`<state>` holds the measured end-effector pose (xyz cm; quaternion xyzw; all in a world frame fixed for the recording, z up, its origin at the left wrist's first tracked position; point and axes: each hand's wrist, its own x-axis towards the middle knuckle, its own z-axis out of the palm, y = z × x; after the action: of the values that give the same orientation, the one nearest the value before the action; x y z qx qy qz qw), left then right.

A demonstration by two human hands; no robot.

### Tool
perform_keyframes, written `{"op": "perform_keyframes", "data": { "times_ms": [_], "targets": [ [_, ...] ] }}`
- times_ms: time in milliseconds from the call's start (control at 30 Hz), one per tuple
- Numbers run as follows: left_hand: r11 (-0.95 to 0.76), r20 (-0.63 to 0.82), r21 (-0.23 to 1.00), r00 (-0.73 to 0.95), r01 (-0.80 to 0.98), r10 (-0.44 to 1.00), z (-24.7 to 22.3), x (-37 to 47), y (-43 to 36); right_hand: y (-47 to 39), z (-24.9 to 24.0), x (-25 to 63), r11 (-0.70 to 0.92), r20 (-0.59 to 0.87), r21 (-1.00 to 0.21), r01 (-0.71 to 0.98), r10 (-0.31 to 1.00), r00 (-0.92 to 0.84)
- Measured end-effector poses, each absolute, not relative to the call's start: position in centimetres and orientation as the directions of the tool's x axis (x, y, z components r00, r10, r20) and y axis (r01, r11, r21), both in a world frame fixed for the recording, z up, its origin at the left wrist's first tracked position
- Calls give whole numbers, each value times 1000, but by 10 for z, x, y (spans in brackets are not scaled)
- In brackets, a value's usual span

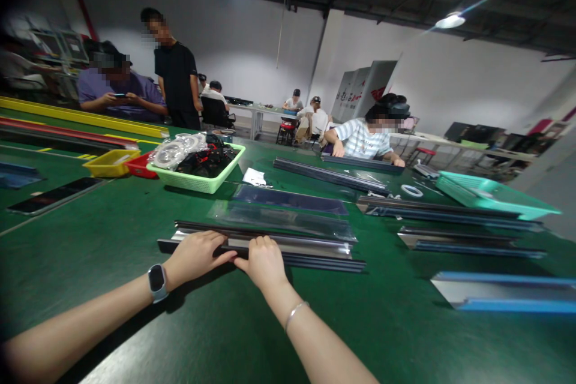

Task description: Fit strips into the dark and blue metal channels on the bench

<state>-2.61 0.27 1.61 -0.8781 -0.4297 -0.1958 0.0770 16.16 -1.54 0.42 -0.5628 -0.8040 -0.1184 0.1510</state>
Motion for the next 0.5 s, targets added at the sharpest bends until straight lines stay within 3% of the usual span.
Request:
{"op": "perform_keyframes", "data": {
  "times_ms": [500],
  "targets": [
    [-627,432,4,564,779,703,12,-27,5,-15,3,164,370,401,0,929,851,-339]
  ]
}}
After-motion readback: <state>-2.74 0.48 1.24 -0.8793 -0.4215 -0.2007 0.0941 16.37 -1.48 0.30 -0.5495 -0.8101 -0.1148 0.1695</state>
